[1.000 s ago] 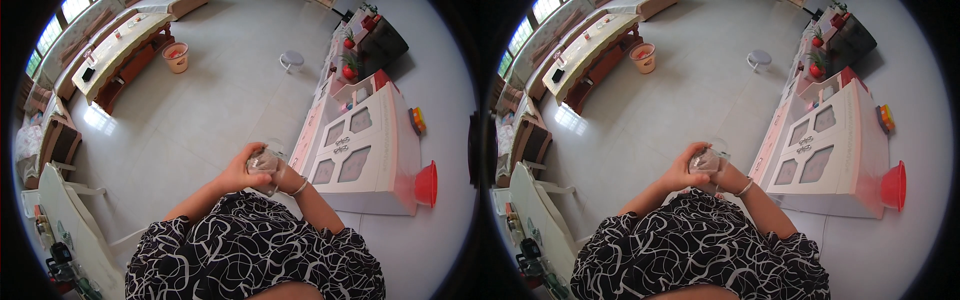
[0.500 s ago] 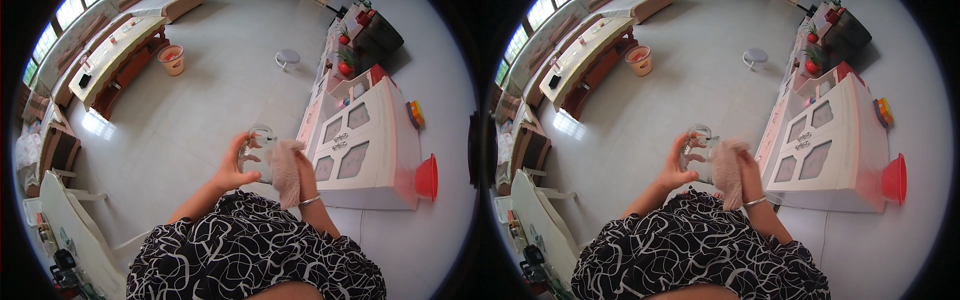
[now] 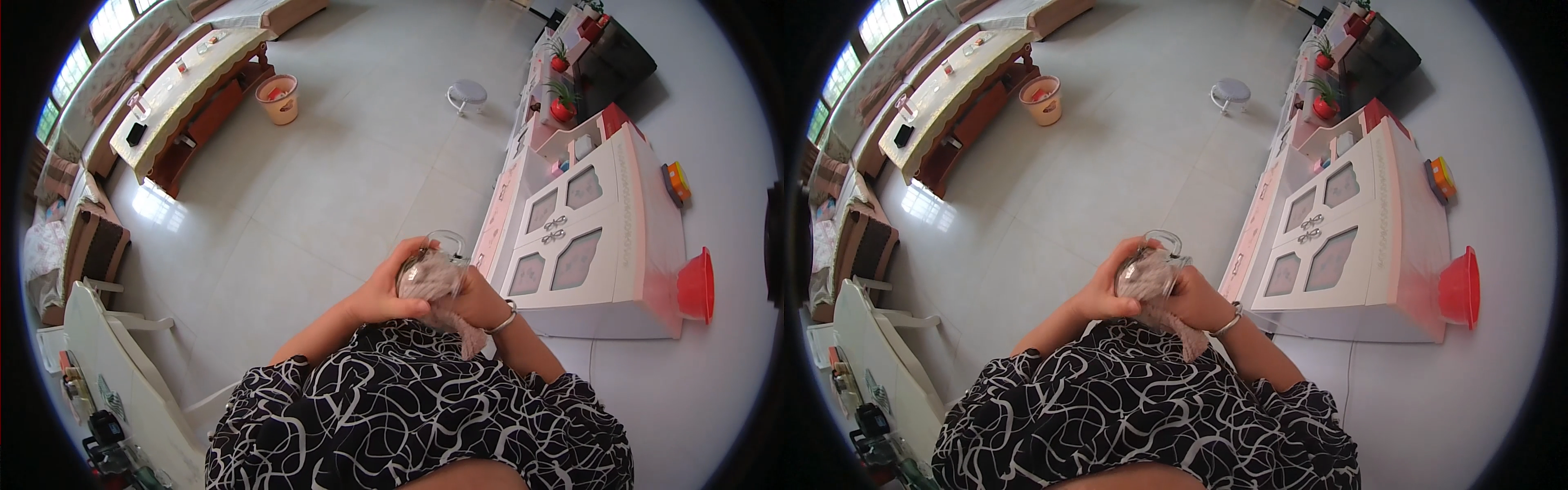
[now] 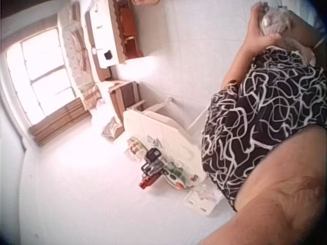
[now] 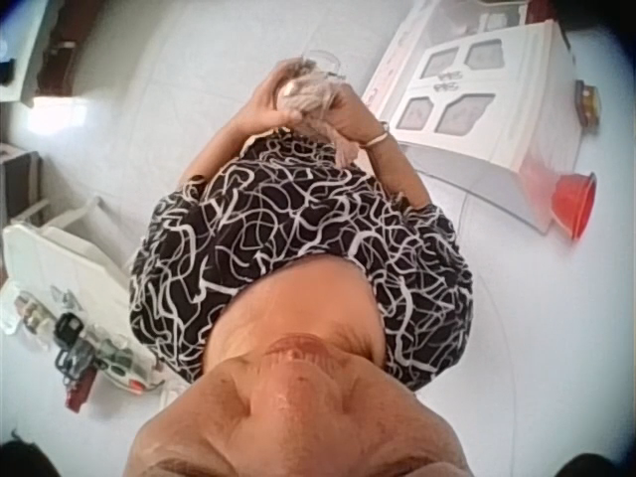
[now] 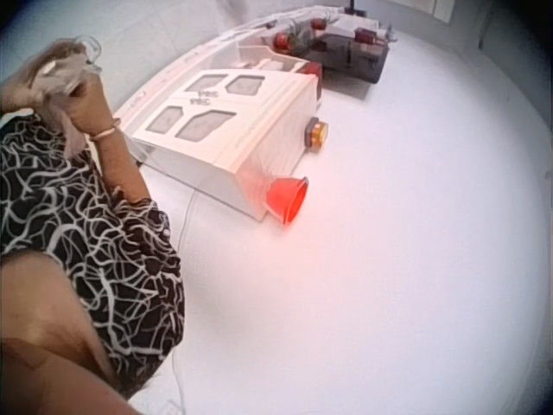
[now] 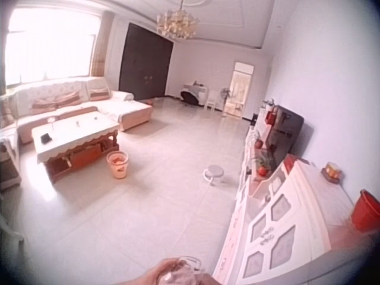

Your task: The person wipes a small pink organizer container, a glass pitcher, and a glass cup with a cloth by hand.

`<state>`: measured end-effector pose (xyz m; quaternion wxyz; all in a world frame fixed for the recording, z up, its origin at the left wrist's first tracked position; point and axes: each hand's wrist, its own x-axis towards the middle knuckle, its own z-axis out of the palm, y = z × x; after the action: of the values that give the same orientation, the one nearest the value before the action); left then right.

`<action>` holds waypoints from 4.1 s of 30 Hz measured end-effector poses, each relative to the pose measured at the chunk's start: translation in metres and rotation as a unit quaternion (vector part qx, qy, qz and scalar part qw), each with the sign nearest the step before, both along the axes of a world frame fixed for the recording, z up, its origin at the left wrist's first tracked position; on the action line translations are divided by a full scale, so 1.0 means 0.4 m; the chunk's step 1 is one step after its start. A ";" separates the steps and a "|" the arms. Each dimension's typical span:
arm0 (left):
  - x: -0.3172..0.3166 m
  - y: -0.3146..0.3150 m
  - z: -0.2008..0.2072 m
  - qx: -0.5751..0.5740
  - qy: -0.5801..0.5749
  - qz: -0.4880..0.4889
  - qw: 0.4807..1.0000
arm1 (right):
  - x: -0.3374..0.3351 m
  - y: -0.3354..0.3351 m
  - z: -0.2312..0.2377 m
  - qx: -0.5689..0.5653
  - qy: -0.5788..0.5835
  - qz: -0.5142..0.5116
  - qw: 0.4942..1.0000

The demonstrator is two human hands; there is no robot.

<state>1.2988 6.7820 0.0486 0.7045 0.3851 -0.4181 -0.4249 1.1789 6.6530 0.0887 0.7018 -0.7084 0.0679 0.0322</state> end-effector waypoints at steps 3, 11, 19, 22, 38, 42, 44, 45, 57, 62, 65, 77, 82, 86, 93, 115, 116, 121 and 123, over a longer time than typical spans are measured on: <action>-0.001 0.013 0.017 0.077 0.005 -0.002 0.997 | 0.010 -0.004 0.019 -0.270 -0.021 0.071 0.960; 0.049 -0.004 -0.004 0.195 0.244 -0.076 0.947 | 0.057 0.009 0.014 -0.627 -0.290 -0.036 0.723; 0.030 0.002 0.013 0.251 0.028 0.086 0.964 | 0.081 0.011 -0.050 -0.295 0.027 0.036 0.954; 0.037 0.013 0.013 0.192 -0.046 0.101 0.975 | 0.084 0.012 -0.061 0.134 0.001 0.038 0.990; -0.007 -0.045 -0.031 -0.015 -0.102 0.145 0.984 | 0.048 -0.007 -0.017 0.033 -0.039 -0.204 0.978; -0.017 -0.035 -0.018 0.005 -0.109 0.110 0.988 | 0.028 -0.076 0.013 -0.035 0.027 0.087 0.995; -0.017 -0.025 -0.032 0.036 -0.045 0.112 0.992 | 0.020 -0.102 0.051 -0.062 0.090 0.125 0.986; -0.010 -0.036 -0.032 0.066 0.029 0.118 0.990 | 0.004 -0.137 0.029 -0.139 0.073 0.100 0.982; -0.034 -0.071 -0.018 0.094 0.298 0.159 0.937 | 0.040 0.026 -0.046 -0.346 -0.262 -0.249 0.866; -0.026 -0.050 0.028 0.188 0.441 0.010 0.878 | 0.053 -0.016 -0.071 -0.393 -0.287 -0.208 0.849; -0.001 -0.042 -0.013 0.180 0.460 -0.086 0.865 | 0.050 -0.020 -0.068 -0.387 -0.284 -0.209 0.852; 0.007 -0.020 -0.036 0.177 -0.068 0.130 0.973 | 0.094 -0.023 0.019 -0.395 -0.223 -0.172 0.874; 0.027 -0.038 -0.037 0.135 0.109 0.101 0.980 | 0.124 -0.023 0.003 -0.350 -0.170 -0.182 0.903; 0.027 -0.028 -0.056 0.098 0.347 -0.032 0.932 | 0.126 -0.052 -0.052 -0.031 -0.163 -0.318 0.933; 0.039 -0.018 -0.071 0.034 0.468 -0.024 0.883 | 0.091 -0.071 -0.004 -0.065 -0.187 -0.463 0.864; 0.026 -0.030 -0.007 -0.075 0.174 0.164 0.968 | 0.103 -0.033 -0.081 -0.064 -0.131 -0.382 0.913; 0.029 -0.020 0.000 -0.073 0.173 0.167 0.968 | 0.105 -0.053 -0.077 -0.052 -0.157 -0.397 0.903; 0.033 -0.025 -0.016 -0.076 0.218 0.067 0.971 | 0.108 -0.055 -0.001 0.214 -0.030 -0.216 0.952; 0.030 -0.035 -0.033 -0.076 0.198 0.063 0.975 | 0.131 -0.024 -0.064 0.125 -0.068 -0.249 0.958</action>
<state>1.3106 6.7682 0.0355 0.8261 0.2643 -0.2758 -0.4143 1.2313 6.6434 0.0632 0.7738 -0.5759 0.1897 -0.1832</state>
